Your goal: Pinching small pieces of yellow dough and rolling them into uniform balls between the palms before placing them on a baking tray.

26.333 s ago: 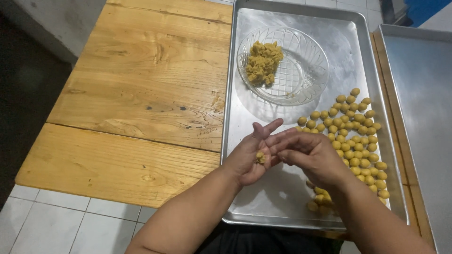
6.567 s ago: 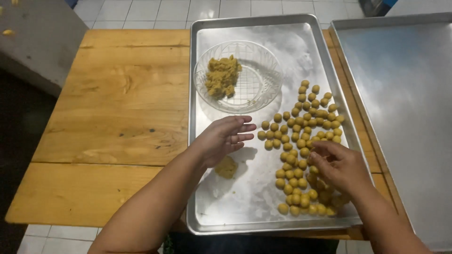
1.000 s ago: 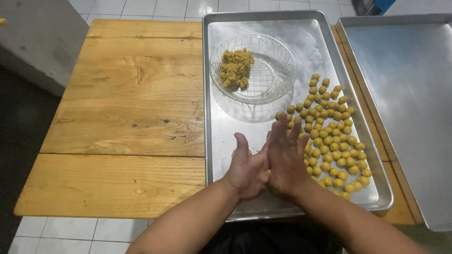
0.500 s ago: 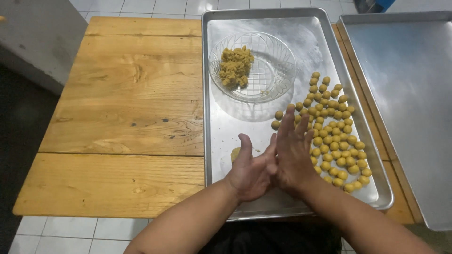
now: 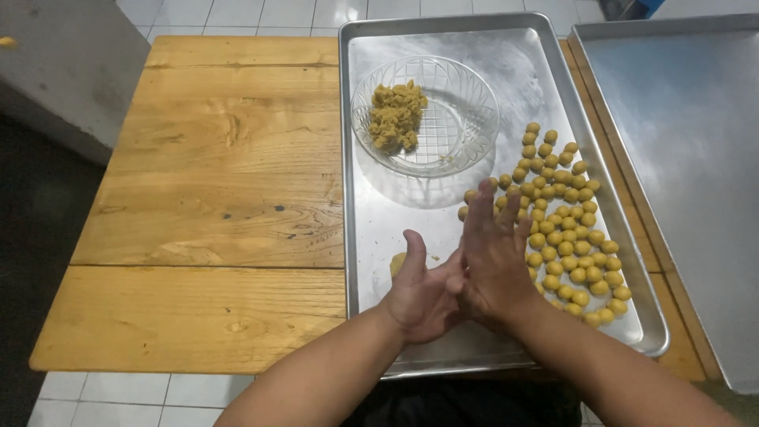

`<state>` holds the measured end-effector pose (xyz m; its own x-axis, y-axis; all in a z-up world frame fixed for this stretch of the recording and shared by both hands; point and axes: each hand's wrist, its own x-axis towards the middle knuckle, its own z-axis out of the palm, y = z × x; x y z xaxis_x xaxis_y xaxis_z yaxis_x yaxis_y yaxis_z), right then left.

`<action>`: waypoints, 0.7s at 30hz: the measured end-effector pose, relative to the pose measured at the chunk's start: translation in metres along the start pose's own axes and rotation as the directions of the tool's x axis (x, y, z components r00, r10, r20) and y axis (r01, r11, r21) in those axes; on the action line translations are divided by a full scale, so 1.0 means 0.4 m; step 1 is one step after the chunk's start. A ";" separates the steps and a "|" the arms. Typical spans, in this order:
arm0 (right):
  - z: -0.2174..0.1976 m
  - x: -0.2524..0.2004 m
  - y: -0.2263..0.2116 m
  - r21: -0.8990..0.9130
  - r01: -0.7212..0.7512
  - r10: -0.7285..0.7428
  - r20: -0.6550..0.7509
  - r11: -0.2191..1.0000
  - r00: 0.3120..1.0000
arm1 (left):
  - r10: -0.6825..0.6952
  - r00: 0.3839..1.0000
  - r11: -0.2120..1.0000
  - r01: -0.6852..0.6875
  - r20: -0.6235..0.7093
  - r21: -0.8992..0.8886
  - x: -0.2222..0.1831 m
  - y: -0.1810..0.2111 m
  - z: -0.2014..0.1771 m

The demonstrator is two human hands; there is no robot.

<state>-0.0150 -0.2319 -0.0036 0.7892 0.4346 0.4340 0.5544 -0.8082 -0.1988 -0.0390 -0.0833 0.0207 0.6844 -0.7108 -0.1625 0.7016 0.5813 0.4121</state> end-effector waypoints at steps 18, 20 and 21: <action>-0.033 0.195 0.107 -0.009 -0.190 0.189 -0.047 0.982 0.981 | -0.011 0.953 0.986 0.062 0.303 -0.158 0.156 0.157 0.044; 0.010 0.216 0.063 -0.049 -0.095 0.095 -0.016 0.994 0.995 | 0.016 0.998 0.955 0.002 0.059 -0.296 0.156 0.173 0.061; 0.021 0.201 0.058 -0.047 -0.094 0.093 -0.017 0.995 0.996 | 0.018 0.998 0.956 0.000 0.057 -0.294 0.214 0.113 0.032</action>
<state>0.0633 -0.2124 0.0194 0.8326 0.3505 0.4288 0.4650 -0.8630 -0.1974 0.0488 -0.1230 0.0370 0.6845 -0.7217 -0.1032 0.7286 0.6723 0.1309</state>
